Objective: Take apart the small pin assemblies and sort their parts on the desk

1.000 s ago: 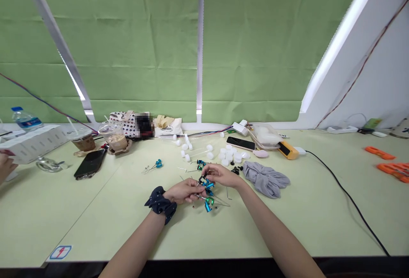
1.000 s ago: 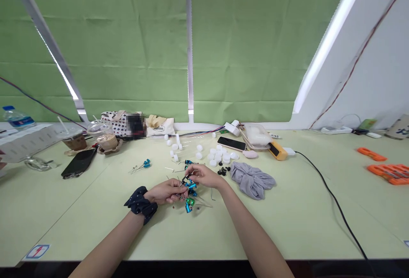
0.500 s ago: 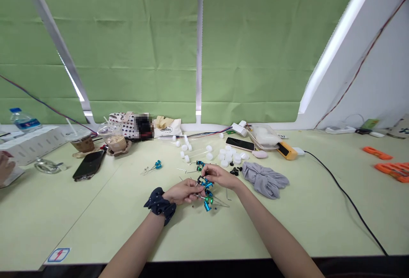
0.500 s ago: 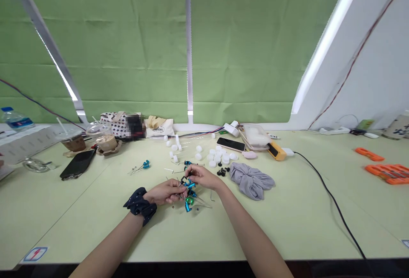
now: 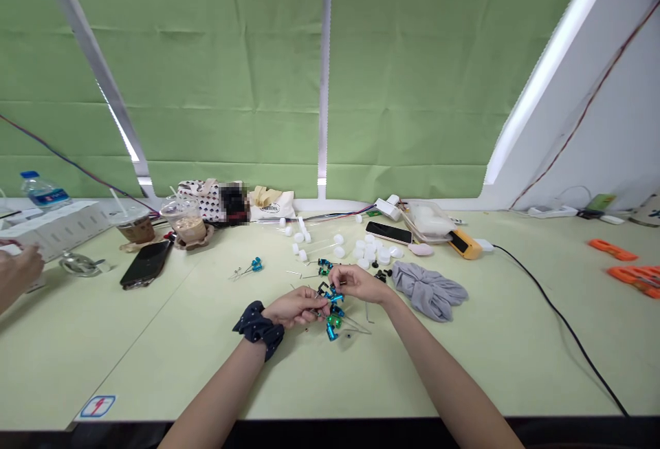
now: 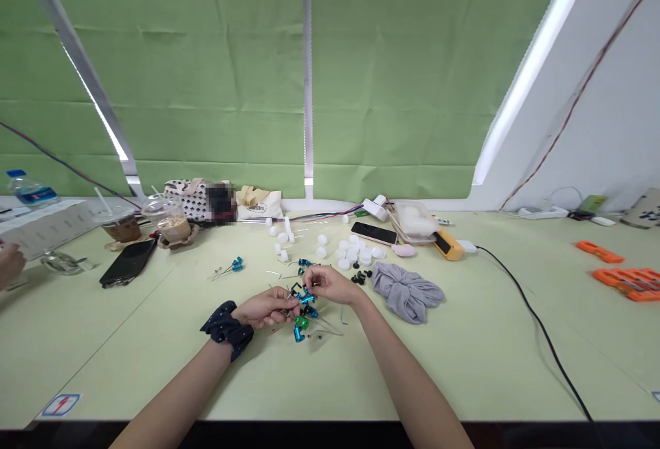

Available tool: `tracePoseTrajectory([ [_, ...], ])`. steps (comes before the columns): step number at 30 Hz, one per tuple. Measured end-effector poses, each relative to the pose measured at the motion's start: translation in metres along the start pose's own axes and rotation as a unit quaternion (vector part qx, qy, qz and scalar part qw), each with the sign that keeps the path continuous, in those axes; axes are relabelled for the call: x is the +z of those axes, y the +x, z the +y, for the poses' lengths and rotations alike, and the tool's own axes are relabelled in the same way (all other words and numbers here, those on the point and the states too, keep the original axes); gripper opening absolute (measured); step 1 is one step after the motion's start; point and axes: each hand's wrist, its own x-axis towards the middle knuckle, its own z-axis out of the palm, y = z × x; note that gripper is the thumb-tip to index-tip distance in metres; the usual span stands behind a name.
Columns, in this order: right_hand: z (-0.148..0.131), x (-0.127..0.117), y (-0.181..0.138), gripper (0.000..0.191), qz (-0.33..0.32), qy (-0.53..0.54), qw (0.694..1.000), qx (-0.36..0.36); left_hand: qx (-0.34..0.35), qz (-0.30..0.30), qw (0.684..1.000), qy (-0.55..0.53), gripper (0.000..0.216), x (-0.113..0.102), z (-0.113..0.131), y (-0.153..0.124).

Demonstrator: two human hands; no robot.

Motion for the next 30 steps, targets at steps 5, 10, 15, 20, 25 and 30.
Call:
tracePoseTrajectory([
  [5, 0.005, -0.004, -0.001, 0.032, 0.047, 0.069, 0.994, 0.068, -0.004, -0.006, 1.000, 0.003, 0.036, 0.001, 0.001, -0.001],
  [10, 0.017, -0.005, 0.004, 0.030, 0.154, 0.110, 0.975, 0.118, 0.017, 0.005, 1.000, -0.001, 0.036, 0.002, 0.003, -0.002],
  [15, 0.017, 0.001, 0.005, 0.041, 0.093, 0.080, 0.972, 0.201, 0.028, 0.019, 0.999, 0.004, 0.038, 0.003, 0.002, -0.001],
  [20, 0.008, 0.001, 0.002, 0.040, 0.036, 0.042, 0.986, 0.154, 0.020, 0.013, 1.000, 0.010, 0.039, 0.003, 0.002, -0.001],
  [25, 0.007, 0.001, 0.002, 0.037, 0.037, 0.031, 0.994, 0.097, 0.024, 0.017, 1.000, 0.007, 0.038, 0.001, 0.002, -0.001],
  [30, 0.014, 0.007, 0.003, 0.040, 0.059, -0.009, 0.982, 0.179, 0.015, 0.006, 1.000, 0.008, 0.038, 0.001, 0.001, 0.000],
])
